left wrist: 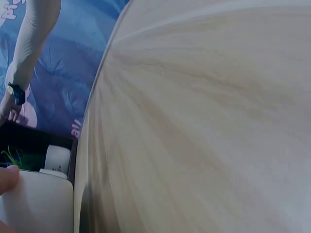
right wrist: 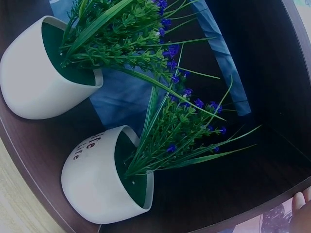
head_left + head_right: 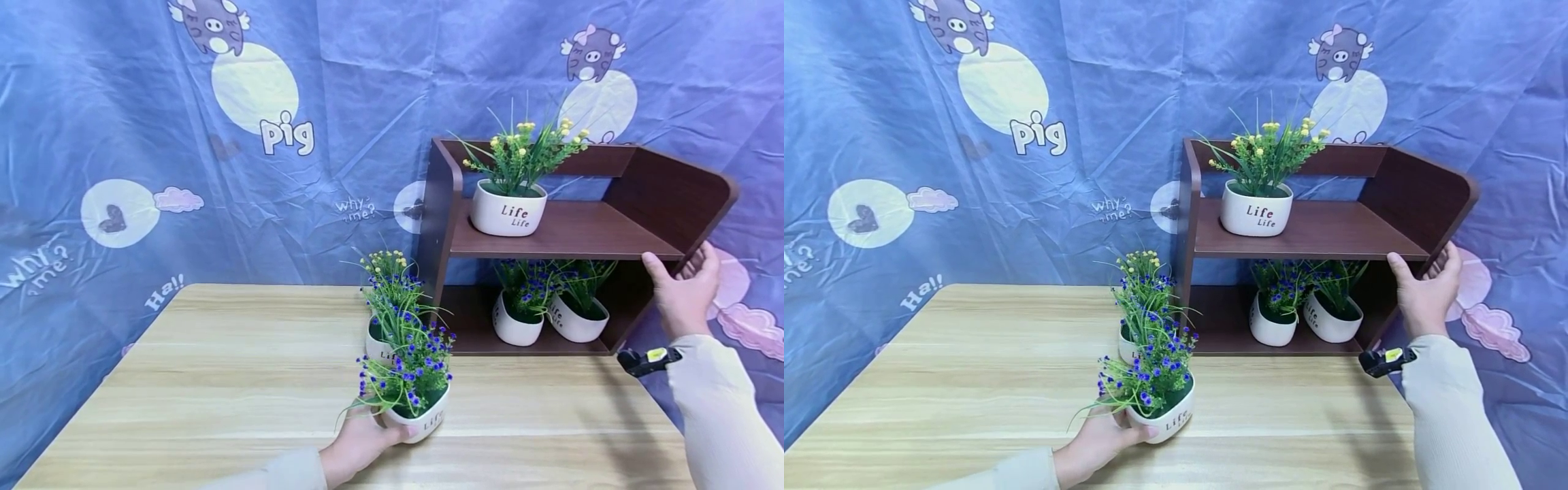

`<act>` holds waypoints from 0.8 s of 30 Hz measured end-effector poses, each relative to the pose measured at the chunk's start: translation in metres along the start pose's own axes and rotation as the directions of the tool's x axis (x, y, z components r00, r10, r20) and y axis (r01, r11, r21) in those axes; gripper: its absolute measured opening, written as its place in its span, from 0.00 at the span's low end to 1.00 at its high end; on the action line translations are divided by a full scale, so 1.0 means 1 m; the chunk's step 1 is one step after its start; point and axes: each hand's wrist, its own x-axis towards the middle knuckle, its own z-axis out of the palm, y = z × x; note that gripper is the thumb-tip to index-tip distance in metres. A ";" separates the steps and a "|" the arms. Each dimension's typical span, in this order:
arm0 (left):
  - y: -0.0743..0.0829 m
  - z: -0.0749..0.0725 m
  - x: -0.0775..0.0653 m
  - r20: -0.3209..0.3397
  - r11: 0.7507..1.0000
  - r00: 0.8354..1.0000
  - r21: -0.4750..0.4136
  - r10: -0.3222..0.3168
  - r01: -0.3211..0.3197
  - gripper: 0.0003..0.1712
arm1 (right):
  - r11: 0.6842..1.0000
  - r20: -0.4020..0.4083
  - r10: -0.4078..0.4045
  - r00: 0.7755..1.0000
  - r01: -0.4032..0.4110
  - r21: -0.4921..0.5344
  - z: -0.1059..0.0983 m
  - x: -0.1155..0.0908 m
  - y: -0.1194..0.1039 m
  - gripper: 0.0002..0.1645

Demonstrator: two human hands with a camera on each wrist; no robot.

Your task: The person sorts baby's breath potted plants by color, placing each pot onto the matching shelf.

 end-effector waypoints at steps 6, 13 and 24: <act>0.005 0.020 0.001 0.035 1.000 0.999 -0.024 0.004 -0.003 0.37 | 1.000 -0.002 0.001 1.000 -0.001 0.002 -0.001 -0.002 -0.003 0.44; 0.018 0.040 0.001 0.053 0.991 0.993 0.082 -0.106 0.101 0.35 | 1.000 0.007 -0.012 1.000 0.012 -0.005 0.000 -0.001 -0.001 0.43; 0.025 0.073 0.017 0.066 0.999 0.998 0.027 -0.025 0.023 0.36 | 1.000 0.006 -0.025 1.000 0.025 -0.015 0.001 -0.001 0.001 0.42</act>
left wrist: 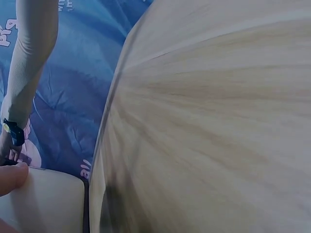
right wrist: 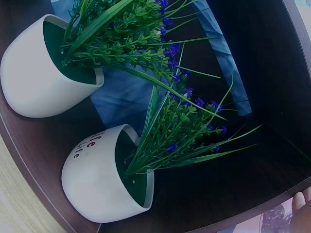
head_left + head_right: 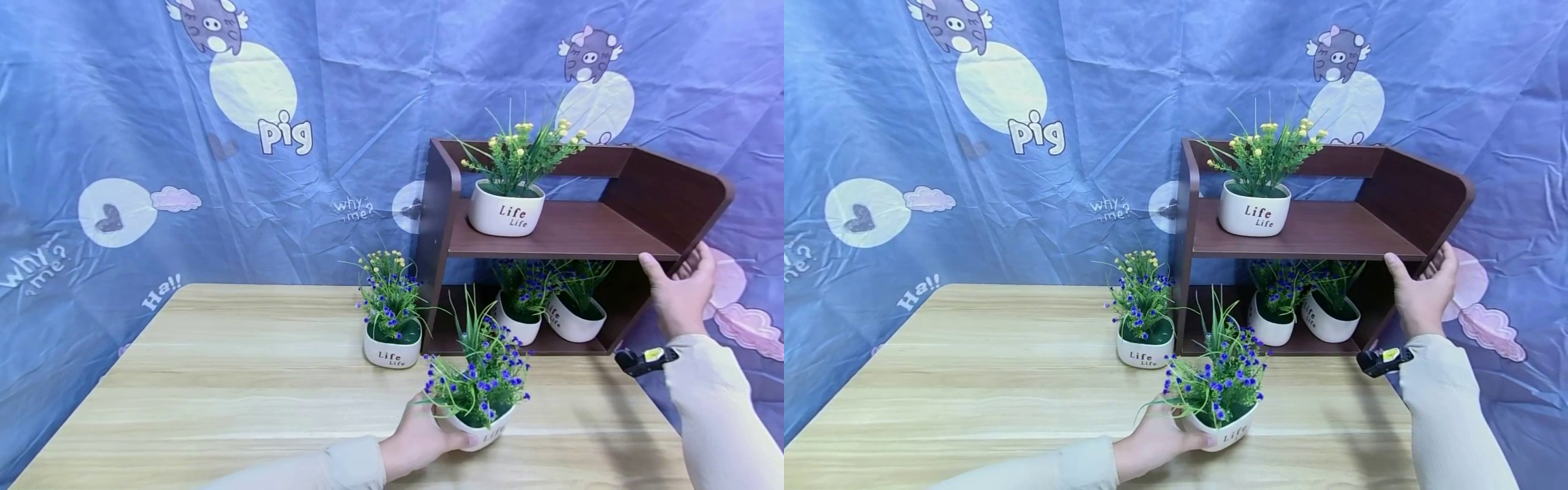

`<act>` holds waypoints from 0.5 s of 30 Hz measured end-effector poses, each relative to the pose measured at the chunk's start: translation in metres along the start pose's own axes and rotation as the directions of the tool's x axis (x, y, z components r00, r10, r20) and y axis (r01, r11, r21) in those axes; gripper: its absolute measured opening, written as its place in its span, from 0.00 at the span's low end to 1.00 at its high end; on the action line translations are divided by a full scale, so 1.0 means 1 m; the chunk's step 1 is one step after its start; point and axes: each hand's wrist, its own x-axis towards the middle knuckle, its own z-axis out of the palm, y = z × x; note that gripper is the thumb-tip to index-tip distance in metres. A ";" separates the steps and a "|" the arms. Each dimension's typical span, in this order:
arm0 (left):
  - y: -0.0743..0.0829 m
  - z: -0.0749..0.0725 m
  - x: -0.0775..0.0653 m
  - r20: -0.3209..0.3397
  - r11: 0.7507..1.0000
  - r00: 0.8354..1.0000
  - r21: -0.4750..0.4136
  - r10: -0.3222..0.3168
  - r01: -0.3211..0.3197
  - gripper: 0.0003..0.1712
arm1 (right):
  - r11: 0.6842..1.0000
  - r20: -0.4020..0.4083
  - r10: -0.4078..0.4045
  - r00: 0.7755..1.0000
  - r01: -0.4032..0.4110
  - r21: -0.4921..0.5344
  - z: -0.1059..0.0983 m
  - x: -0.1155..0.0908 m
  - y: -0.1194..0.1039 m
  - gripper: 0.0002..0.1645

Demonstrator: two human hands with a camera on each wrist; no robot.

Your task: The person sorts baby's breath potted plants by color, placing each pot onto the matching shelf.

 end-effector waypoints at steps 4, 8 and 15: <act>0.002 0.011 0.009 -0.012 0.999 1.000 -0.031 0.010 -0.011 0.37 | 1.000 0.000 0.004 1.000 -0.004 -0.007 -0.001 0.002 0.002 0.42; 0.004 0.019 0.019 -0.058 0.999 0.998 -0.033 0.004 -0.006 0.39 | 1.000 0.001 0.011 1.000 -0.011 -0.010 -0.002 0.003 0.003 0.43; 0.004 0.032 0.045 -0.145 0.995 0.989 -0.087 0.034 -0.047 0.41 | 1.000 0.004 0.003 1.000 -0.003 0.003 -0.001 0.004 0.005 0.43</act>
